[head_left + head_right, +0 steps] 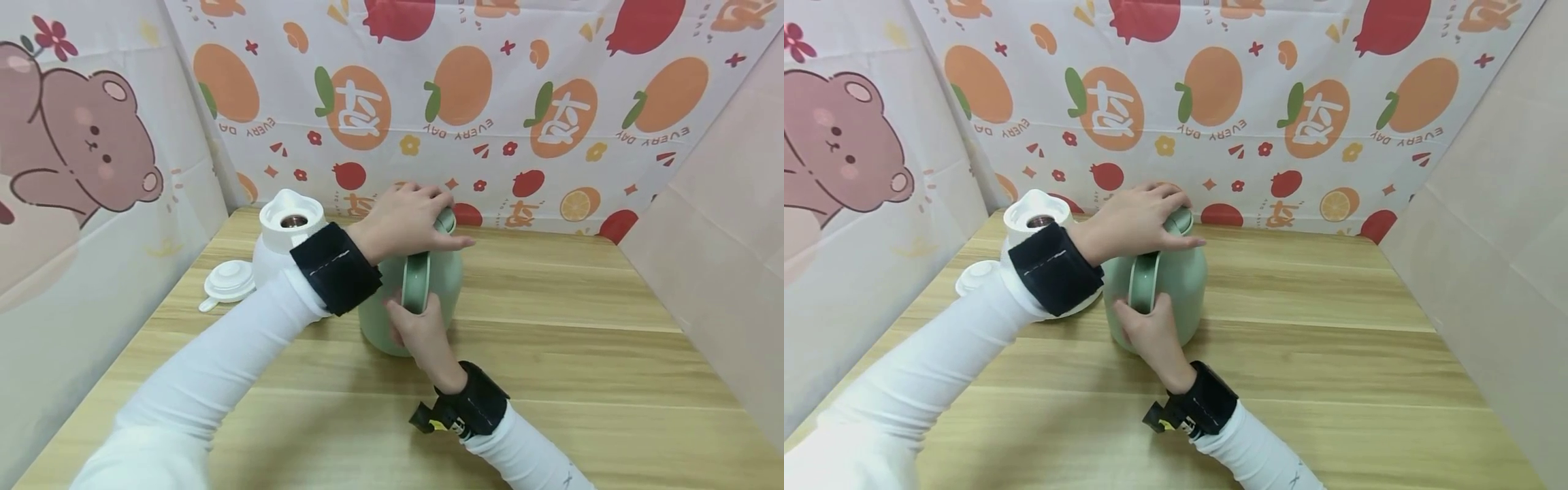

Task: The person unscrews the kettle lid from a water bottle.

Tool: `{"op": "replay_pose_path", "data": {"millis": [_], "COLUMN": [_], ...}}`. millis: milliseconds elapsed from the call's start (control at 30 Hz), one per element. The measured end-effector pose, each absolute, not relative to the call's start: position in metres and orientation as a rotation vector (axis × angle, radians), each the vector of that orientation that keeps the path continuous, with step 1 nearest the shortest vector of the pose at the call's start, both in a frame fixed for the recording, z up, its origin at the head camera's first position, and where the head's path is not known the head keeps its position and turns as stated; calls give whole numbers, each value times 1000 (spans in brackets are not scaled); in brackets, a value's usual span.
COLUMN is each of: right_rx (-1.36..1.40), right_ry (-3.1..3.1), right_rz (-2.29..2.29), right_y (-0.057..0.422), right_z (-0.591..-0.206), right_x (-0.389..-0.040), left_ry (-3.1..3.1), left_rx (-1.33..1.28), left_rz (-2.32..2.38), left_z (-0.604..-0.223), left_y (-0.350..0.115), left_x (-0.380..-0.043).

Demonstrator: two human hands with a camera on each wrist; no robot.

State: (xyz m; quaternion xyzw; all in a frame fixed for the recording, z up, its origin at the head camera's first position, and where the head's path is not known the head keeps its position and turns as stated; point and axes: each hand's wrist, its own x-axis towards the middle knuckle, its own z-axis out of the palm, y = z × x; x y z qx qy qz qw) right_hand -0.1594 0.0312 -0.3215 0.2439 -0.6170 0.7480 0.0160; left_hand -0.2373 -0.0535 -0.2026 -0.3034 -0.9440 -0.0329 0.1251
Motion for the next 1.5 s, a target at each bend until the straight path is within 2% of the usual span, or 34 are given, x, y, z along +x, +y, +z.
{"op": "replay_pose_path", "data": {"millis": [133,233,333,533,633,733,1000,1300,1400,1500], "right_rx": [729,730,774,804,782,769,777,721,703,719], "right_ry": [-1929,-1935,-1947,-1959,-1955,-1947,-1947,-1980,-1989,-1985], "right_rz": [2365,2388,2359,2323,2344,2356,2344,2377,2390,2392], "right_y": [31,31,32,32,32,31,31,32,32,32], "right_z": [-323,-323,-323,-322,-322,-322,-321,-318,-318,-318], "right_x": [-159,-159,-160,-162,-163,-163,-165,-165,-164,-163], "left_ry": [-2782,-2828,-2891,-2801,-2740,-2734,-2782,-2787,-2785,-2824], "left_rx": [-758,-769,-927,-1424,-1504,-1461,-1096,-820,-778,-850], "left_rz": [5,55,-51,-497,-578,-575,-346,-159,-160,-244], "left_z": [-202,-199,-194,-187,-189,-189,-189,-195,-198,-197], "left_y": [-45,-45,-54,-83,-89,-88,-73,-56,-55,-60], "left_x": [-234,-234,-238,-255,-260,-261,-254,-248,-248,-248]}}
